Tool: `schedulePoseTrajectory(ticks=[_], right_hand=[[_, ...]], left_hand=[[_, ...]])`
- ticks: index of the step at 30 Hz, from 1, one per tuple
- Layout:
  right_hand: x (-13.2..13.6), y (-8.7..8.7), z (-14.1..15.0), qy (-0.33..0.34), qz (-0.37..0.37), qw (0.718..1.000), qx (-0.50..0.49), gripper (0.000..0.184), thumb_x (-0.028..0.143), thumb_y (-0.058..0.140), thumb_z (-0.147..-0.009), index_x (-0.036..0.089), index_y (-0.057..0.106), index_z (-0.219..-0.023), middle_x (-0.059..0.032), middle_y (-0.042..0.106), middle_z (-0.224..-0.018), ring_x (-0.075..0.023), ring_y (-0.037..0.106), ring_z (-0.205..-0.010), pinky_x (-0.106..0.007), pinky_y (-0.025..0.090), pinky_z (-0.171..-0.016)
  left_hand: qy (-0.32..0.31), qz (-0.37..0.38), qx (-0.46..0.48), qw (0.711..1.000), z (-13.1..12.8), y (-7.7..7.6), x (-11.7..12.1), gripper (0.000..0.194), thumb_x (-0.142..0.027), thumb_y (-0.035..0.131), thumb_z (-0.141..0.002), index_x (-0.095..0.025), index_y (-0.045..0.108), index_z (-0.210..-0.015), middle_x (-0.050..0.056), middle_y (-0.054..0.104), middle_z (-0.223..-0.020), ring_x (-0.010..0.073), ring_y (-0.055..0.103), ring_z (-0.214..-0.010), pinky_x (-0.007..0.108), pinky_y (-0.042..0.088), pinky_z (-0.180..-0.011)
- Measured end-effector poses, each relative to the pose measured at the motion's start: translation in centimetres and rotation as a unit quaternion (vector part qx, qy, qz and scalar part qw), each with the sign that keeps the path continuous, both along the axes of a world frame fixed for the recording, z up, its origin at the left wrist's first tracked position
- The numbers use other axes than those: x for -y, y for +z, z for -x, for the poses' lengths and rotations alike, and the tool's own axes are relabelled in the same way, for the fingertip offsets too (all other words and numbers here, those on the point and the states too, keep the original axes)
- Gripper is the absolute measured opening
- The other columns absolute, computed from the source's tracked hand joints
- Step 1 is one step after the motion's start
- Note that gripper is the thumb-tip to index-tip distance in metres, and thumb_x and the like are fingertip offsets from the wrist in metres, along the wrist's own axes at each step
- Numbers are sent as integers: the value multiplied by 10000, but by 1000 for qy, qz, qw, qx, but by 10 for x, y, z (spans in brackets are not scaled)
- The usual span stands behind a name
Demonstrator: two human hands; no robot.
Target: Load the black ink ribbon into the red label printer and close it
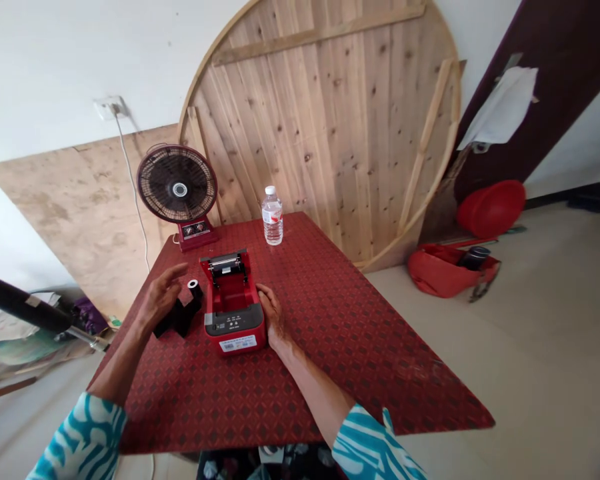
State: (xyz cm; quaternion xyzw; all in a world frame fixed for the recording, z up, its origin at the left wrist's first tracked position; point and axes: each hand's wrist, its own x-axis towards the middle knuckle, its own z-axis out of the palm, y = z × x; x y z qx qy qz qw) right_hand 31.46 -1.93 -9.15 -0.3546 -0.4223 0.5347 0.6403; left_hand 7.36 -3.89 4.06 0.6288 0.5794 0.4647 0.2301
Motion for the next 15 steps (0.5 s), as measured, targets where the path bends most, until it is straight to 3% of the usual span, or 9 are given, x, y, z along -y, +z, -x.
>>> schedulePoseTrajectory(ticks=[3,6,10,15], right_hand=[[0,-1,-1,6,11,1000,-2,411,531,581,-808,249,664,-1096,-30,705,-1049,-236,624,-963,-352,482,-825],[0,-2,-2,10,13,1000,-7,432,547,589,-797,245,668,-1095,-30,712,-1029,-242,631,-945,-350,486,-801],[1,2,-2,12,33,999,-13,445,556,610,-766,245,677,-1077,-29,708,-1063,-248,632,-951,-344,480,-791],[4,9,0,14,36,999,-26,422,542,618,-750,247,684,-1045,-27,713,-1049,-253,625,-975,-346,471,-804]], left_hand=[[-37,-25,78,996,-38,6,-5,510,-373,663,-731,-180,620,-1201,119,622,-1293,289,545,-1227,402,402,-1054],[-38,-37,114,992,-60,6,-14,538,-417,680,-745,-180,604,-1222,109,619,-1292,280,542,-1226,374,405,-1047],[-30,-19,70,997,-62,4,-19,572,-497,590,-814,-148,570,-1265,122,627,-1273,282,536,-1226,415,361,-1083],[-27,-11,91,995,-49,1,-19,641,-556,548,-840,-182,484,-1357,134,555,-1377,295,510,-1270,419,414,-1042]])
